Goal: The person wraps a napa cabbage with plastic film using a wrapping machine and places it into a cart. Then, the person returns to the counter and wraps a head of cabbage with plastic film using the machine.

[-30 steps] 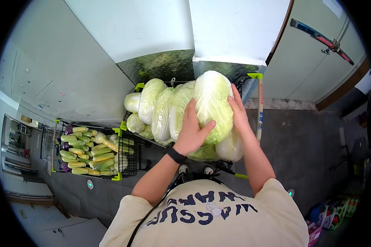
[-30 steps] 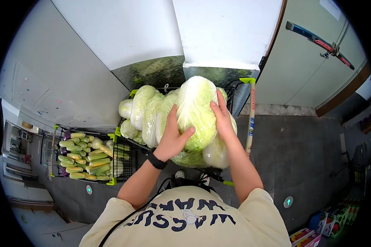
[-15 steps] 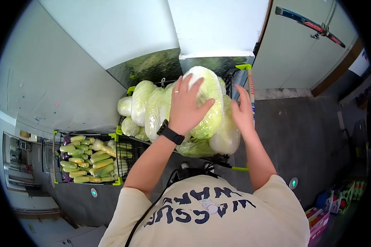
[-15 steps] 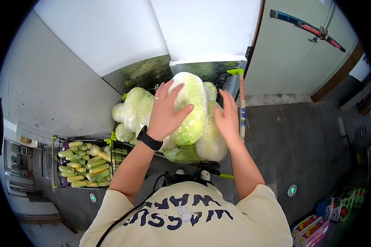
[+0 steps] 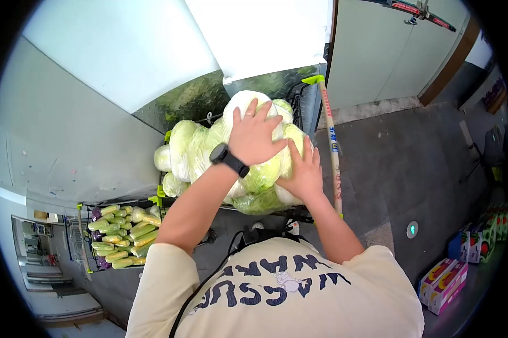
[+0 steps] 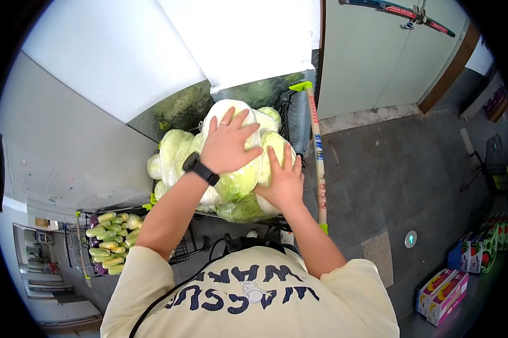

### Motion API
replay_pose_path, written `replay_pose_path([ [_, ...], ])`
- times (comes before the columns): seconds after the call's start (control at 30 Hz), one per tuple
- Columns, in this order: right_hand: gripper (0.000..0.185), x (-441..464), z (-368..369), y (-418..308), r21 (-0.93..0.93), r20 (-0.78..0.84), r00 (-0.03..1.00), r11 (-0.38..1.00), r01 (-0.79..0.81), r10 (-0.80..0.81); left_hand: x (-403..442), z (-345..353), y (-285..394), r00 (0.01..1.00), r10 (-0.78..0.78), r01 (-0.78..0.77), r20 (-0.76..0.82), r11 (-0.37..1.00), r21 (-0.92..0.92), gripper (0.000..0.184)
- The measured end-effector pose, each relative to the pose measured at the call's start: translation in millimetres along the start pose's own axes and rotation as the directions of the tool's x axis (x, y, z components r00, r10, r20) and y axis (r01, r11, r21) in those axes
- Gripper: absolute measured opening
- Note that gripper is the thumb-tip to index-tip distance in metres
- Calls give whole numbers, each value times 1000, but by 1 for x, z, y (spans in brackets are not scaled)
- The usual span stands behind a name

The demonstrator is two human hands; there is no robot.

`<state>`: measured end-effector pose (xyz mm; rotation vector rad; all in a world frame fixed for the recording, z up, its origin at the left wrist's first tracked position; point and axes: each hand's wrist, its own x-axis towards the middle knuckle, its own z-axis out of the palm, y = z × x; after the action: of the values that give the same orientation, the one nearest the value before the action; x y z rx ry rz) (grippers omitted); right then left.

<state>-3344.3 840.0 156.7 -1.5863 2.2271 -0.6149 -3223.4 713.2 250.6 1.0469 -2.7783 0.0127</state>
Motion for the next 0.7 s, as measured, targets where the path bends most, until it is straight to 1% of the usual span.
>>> replay_pose_path([
  [0.07,111,2,-1,1,-12,18,1000,1000,14,-14,9,0,5,999,-18,17,44,1000,16,60],
  [0.17,109,3,2,28,114,-24,980,973,201,-200,13,1,8,998,-29,27,60,999,32,60],
  [0.2,105,2,-5,30,184,40,983,968,171,-181,6,2,7,1000,-24,24,9,1000,18,59],
  [0.23,95,0,-2,39,278,-35,980,940,199,-197,-4,-3,12,999,-21,20,-33,999,-27,57],
  [0.27,86,-2,-1,43,328,-152,970,916,230,-189,-19,-11,17,997,-14,8,-75,997,-73,56],
  [0.3,78,-5,-6,41,319,-230,959,919,233,-163,-37,-19,18,990,3,-23,-143,991,-134,52],
  [0.33,73,-10,-14,38,308,-270,948,918,252,-169,-55,-23,23,977,22,-65,-213,979,-194,48],
  [0.37,66,-18,-26,30,286,-307,937,923,258,-167,-75,-27,24,956,44,-133,-289,946,-295,41],
  [0.4,64,-23,-29,28,376,-330,930,881,287,-162,-98,-30,24,927,61,-212,-370,899,-383,34],
  [0.47,60,-27,-30,30,542,-376,916,769,339,-139,-147,-17,17,912,8,-204,-410,876,-436,24],
  [0.53,58,-30,-26,28,582,-434,877,678,449,-208,-197,-4,11,921,-165,-40,-353,860,-508,18],
  [0.57,57,-30,-23,26,601,-459,858,630,492,-232,-223,11,6,926,-255,74,-279,846,-527,17],
  [0.6,58,-25,-23,22,614,-456,860,619,489,-228,-241,16,3,918,-343,189,-199,819,-542,16],
  [0.63,60,-17,-22,16,627,-450,864,610,485,-225,-254,22,2,858,-500,310,-113,682,-663,16],
  [0.67,62,-9,-23,9,639,-443,869,602,479,-221,-265,19,4,775,-631,410,-5,509,-757,16],
  [0.7,64,2,-24,2,725,-350,927,587,359,-134,-274,16,4,678,-725,479,120,312,-820,17],
])
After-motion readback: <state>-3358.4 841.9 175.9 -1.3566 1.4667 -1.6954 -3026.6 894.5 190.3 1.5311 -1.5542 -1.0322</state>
